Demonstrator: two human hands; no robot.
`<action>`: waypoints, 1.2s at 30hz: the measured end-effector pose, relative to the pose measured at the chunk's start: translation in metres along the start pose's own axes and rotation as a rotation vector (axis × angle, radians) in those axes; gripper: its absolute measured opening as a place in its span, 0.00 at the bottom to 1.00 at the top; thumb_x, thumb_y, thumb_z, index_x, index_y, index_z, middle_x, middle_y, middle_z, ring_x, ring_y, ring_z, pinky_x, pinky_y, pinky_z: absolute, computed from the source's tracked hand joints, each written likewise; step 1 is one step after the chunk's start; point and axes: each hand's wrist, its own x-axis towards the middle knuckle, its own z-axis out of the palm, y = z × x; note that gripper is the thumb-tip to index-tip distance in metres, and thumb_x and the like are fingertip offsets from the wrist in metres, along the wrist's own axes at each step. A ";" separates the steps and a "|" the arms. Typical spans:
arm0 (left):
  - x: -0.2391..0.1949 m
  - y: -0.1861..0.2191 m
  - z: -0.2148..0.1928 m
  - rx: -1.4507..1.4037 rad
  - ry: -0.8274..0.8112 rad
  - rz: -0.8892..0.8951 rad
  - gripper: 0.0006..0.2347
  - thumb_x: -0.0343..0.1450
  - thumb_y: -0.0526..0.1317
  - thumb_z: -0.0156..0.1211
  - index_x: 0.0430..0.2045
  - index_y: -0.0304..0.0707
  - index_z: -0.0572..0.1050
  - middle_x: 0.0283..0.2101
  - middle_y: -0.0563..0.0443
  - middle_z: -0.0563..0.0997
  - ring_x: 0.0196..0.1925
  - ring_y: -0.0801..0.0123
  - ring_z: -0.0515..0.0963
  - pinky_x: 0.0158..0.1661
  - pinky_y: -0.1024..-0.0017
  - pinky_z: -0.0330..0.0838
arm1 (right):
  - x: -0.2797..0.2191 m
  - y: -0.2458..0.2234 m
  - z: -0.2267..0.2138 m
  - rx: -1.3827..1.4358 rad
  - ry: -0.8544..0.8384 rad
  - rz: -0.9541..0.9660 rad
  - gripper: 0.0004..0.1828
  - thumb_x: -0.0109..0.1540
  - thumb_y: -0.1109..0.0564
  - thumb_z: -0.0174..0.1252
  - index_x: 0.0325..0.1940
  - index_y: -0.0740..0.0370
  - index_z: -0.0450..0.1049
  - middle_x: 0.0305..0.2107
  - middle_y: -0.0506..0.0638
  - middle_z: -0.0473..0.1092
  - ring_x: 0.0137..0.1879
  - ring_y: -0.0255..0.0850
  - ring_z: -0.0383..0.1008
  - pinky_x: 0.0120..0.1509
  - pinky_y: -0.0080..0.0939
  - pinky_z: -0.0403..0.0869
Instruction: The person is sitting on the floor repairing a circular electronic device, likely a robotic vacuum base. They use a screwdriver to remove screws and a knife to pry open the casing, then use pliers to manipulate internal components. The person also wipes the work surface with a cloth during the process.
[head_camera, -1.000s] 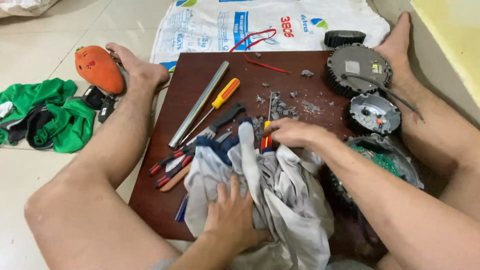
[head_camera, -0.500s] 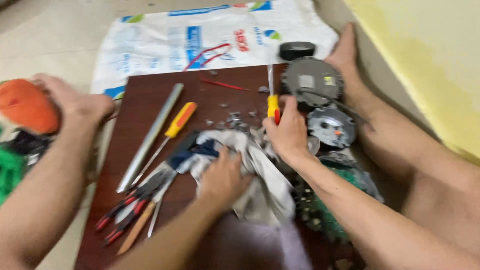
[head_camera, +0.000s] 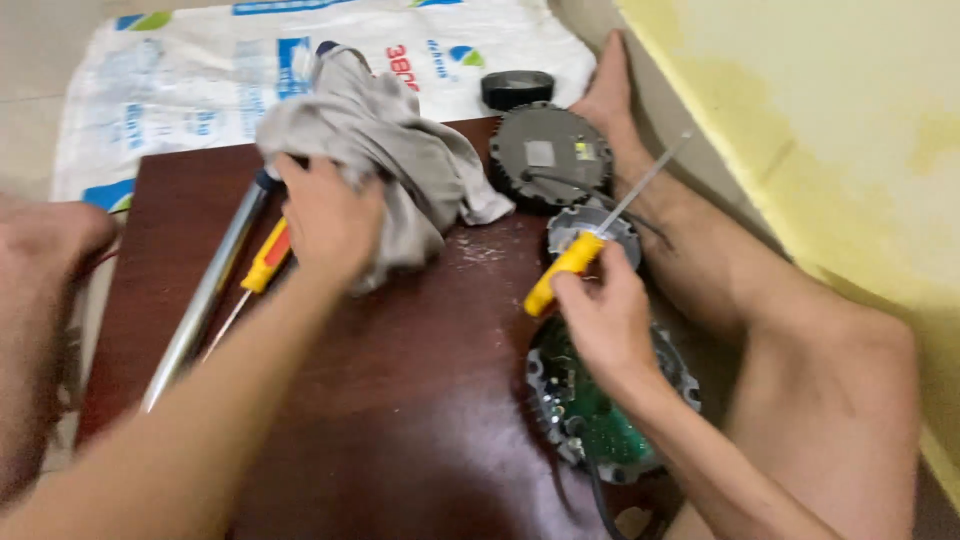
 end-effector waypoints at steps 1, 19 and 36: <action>-0.028 0.001 -0.010 0.009 0.011 -0.008 0.19 0.72 0.44 0.65 0.52 0.30 0.73 0.64 0.31 0.62 0.54 0.17 0.78 0.55 0.33 0.75 | 0.000 0.002 -0.002 0.007 -0.014 -0.002 0.26 0.58 0.58 0.61 0.61 0.65 0.70 0.45 0.68 0.77 0.48 0.54 0.83 0.55 0.53 0.80; 0.152 -0.116 0.162 0.705 -0.253 0.605 0.09 0.71 0.43 0.65 0.38 0.41 0.85 0.40 0.43 0.83 0.45 0.55 0.89 0.40 0.57 0.86 | -0.005 0.023 0.002 0.044 0.020 0.158 0.25 0.57 0.58 0.63 0.58 0.67 0.74 0.37 0.61 0.75 0.33 0.44 0.78 0.43 0.44 0.80; 0.066 -0.013 -0.023 -0.843 -0.056 -0.513 0.23 0.69 0.37 0.51 0.62 0.37 0.70 0.58 0.48 0.85 0.55 0.63 0.86 0.53 0.68 0.87 | -0.036 -0.028 -0.006 -0.031 -0.046 0.211 0.11 0.59 0.58 0.58 0.44 0.62 0.72 0.31 0.51 0.73 0.32 0.39 0.75 0.38 0.40 0.71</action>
